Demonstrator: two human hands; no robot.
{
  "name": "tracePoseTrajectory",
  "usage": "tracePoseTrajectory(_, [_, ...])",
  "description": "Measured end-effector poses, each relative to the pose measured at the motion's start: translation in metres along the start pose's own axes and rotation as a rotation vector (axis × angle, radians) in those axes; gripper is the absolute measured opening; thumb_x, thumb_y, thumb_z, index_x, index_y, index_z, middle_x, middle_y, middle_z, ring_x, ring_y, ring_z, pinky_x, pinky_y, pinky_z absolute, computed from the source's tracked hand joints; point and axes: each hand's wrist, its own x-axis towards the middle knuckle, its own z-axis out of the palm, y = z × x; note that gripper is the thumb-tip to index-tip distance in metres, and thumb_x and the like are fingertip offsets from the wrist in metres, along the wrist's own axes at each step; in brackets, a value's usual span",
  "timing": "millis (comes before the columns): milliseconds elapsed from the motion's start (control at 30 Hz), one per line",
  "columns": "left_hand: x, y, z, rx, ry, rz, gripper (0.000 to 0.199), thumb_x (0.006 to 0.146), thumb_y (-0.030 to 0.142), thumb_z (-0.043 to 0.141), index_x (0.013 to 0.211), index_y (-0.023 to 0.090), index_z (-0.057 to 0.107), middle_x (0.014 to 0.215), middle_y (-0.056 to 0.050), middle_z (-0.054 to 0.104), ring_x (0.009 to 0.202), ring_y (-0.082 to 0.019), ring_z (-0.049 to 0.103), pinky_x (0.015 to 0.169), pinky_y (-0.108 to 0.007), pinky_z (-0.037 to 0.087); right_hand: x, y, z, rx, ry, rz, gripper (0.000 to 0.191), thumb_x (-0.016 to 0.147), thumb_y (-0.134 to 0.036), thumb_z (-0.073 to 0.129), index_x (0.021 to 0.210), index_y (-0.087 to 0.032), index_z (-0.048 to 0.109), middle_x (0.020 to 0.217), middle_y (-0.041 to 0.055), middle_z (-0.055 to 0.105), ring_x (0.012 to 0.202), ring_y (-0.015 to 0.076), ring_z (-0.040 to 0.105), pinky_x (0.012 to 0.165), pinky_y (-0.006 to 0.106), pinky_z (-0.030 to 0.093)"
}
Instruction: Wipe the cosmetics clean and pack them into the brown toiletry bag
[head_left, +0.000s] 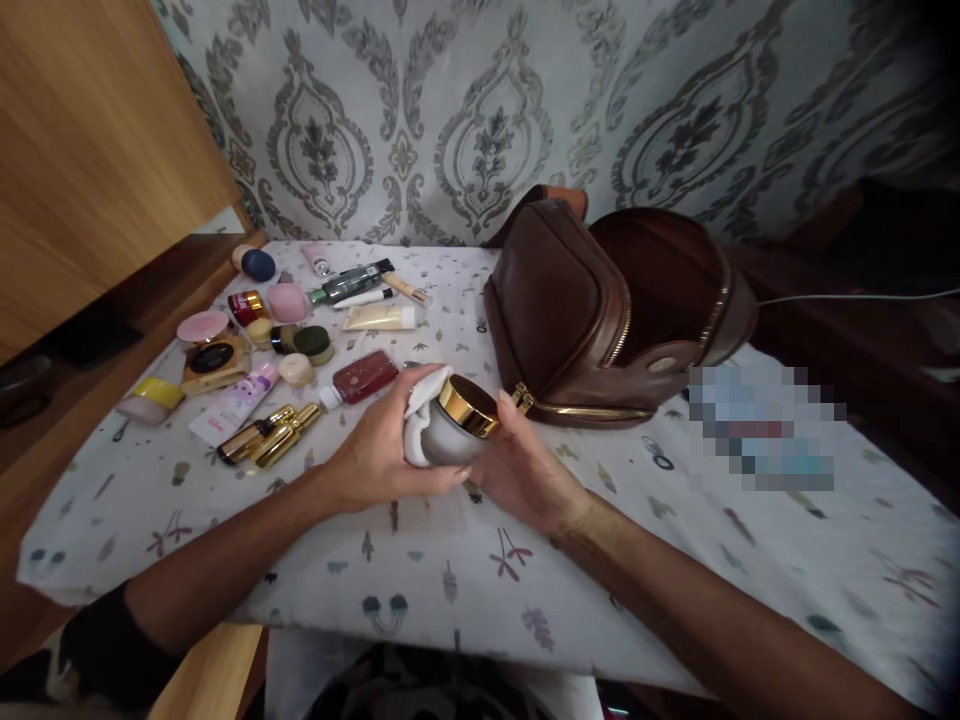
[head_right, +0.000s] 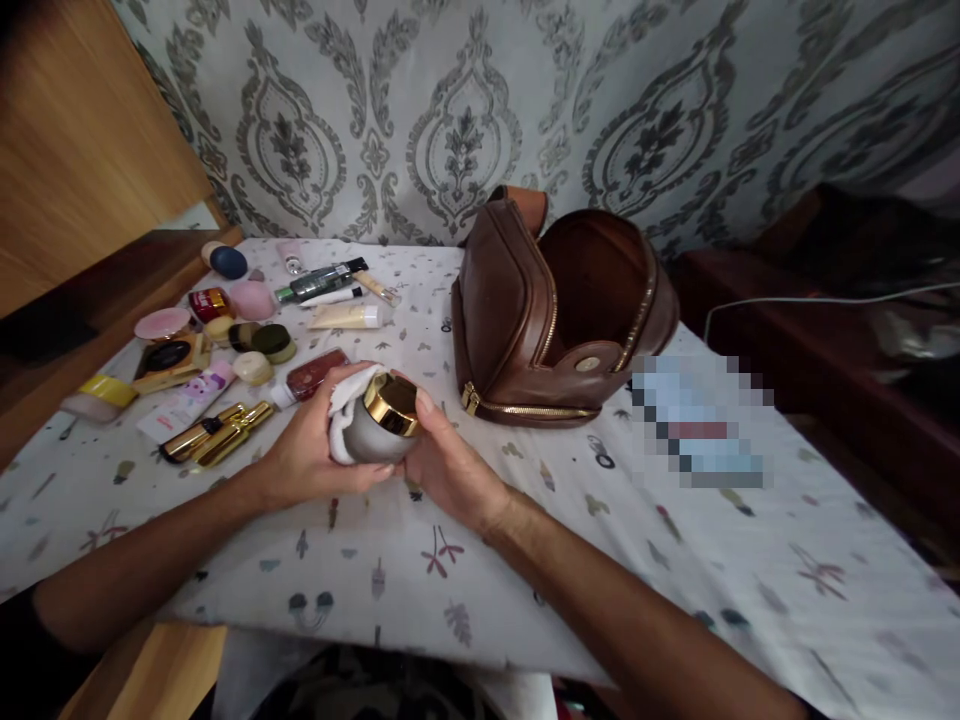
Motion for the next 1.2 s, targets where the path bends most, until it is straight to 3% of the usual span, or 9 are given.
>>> tracePoseTrajectory(167, [0.003, 0.001, -0.009, 0.227, -0.005, 0.077, 0.079, 0.069, 0.032, 0.08, 0.137, 0.023, 0.042, 0.126, -0.009, 0.062, 0.115, -0.028, 0.061, 0.099, -0.04, 0.05, 0.002, -0.004, -0.008, -0.336, 0.159, -0.288, 0.049, 0.087, -0.064, 0.061, 0.119, -0.028, 0.064, 0.12, 0.004, 0.066, 0.113, 0.0245, 0.06, 0.096, 0.039, 0.048])
tracePoseTrajectory(267, [0.003, 0.002, -0.011, 0.323, -0.029, 0.143, 0.078, 0.072, 0.034, 0.079, 0.14, 0.024, 0.042, 0.126, -0.009, 0.062, 0.115, -0.027, 0.061, 0.098, -0.039, 0.051, 0.001, -0.01, -0.013, -0.458, 0.222, -0.342, 0.045, 0.08, -0.06, 0.072, 0.107, -0.025, 0.069, 0.102, 0.0027, 0.069, 0.099, 0.0215, 0.061, 0.093, 0.036, 0.048])
tracePoseTrajectory(500, [0.005, 0.007, -0.018, 0.385, 0.045, 0.286, 0.052, 0.088, 0.036, 0.069, 0.136, 0.024, 0.053, 0.11, -0.008, 0.065, 0.102, -0.022, 0.063, 0.088, -0.037, 0.053, 0.001, -0.017, -0.007, -0.183, 0.246, -0.239, 0.032, 0.077, -0.05, 0.078, 0.094, -0.023, 0.073, 0.094, 0.0022, 0.07, 0.083, 0.0168, 0.063, 0.077, 0.032, 0.053])
tracePoseTrajectory(633, [0.004, 0.004, -0.019, 0.507, 0.154, 0.408, 0.034, 0.091, 0.028, 0.065, 0.126, 0.027, 0.063, 0.119, -0.01, 0.062, 0.11, -0.024, 0.062, 0.09, -0.038, 0.054, 0.006, -0.013, -0.009, -0.002, 0.258, -0.217, 0.028, 0.072, -0.042, 0.083, 0.09, -0.023, 0.072, 0.094, 0.0007, 0.069, 0.08, 0.0156, 0.064, 0.069, 0.031, 0.057])
tracePoseTrajectory(733, [0.001, 0.001, -0.018, 0.574, 0.154, 0.462, 0.033, 0.092, 0.018, 0.06, 0.124, 0.026, 0.064, 0.125, -0.012, 0.059, 0.114, -0.025, 0.06, 0.095, -0.041, 0.053, 0.008, -0.01, -0.01, 0.085, 0.252, -0.204, 0.028, 0.069, -0.039, 0.086, 0.087, -0.023, 0.072, 0.087, -0.0013, 0.068, 0.076, 0.0147, 0.063, 0.064, 0.03, 0.059])
tracePoseTrajectory(833, [0.001, 0.001, -0.016, 0.631, 0.111, 0.473, 0.037, 0.092, 0.022, 0.063, 0.129, 0.023, 0.059, 0.127, -0.014, 0.057, 0.117, -0.026, 0.059, 0.099, -0.042, 0.051, 0.007, -0.008, -0.009, 0.085, 0.247, -0.168, 0.026, 0.07, -0.038, 0.085, 0.086, -0.022, 0.072, 0.087, -0.0011, 0.068, 0.078, 0.0146, 0.064, 0.068, 0.031, 0.059])
tracePoseTrajectory(1000, [0.004, 0.001, -0.017, 0.532, 0.014, 0.29, 0.052, 0.088, 0.032, 0.069, 0.136, 0.025, 0.05, 0.125, -0.011, 0.059, 0.117, -0.025, 0.059, 0.099, -0.041, 0.051, 0.003, -0.009, -0.008, -0.077, 0.226, -0.206, 0.032, 0.073, -0.038, 0.083, 0.098, -0.023, 0.073, 0.095, 0.0016, 0.071, 0.089, 0.0173, 0.066, 0.082, 0.033, 0.056])
tracePoseTrajectory(1100, [0.006, 0.001, -0.019, 0.343, 0.01, 0.078, 0.069, 0.077, 0.036, 0.08, 0.136, 0.024, 0.047, 0.121, -0.009, 0.062, 0.111, -0.026, 0.061, 0.095, -0.042, 0.052, 0.0, -0.012, -0.008, -0.214, 0.223, -0.287, 0.036, 0.074, -0.037, 0.083, 0.106, -0.025, 0.072, 0.104, 0.0033, 0.072, 0.101, 0.02, 0.065, 0.097, 0.039, 0.051])
tracePoseTrajectory(1200, [0.008, 0.001, -0.019, 0.089, 0.027, -0.098, 0.081, 0.067, 0.038, 0.086, 0.134, 0.022, 0.043, 0.118, -0.01, 0.062, 0.103, -0.026, 0.064, 0.085, -0.039, 0.054, -0.002, -0.017, -0.007, -0.329, 0.18, -0.394, 0.038, 0.075, -0.034, 0.083, 0.111, -0.028, 0.071, 0.112, 0.0035, 0.07, 0.109, 0.0217, 0.062, 0.101, 0.044, 0.05])
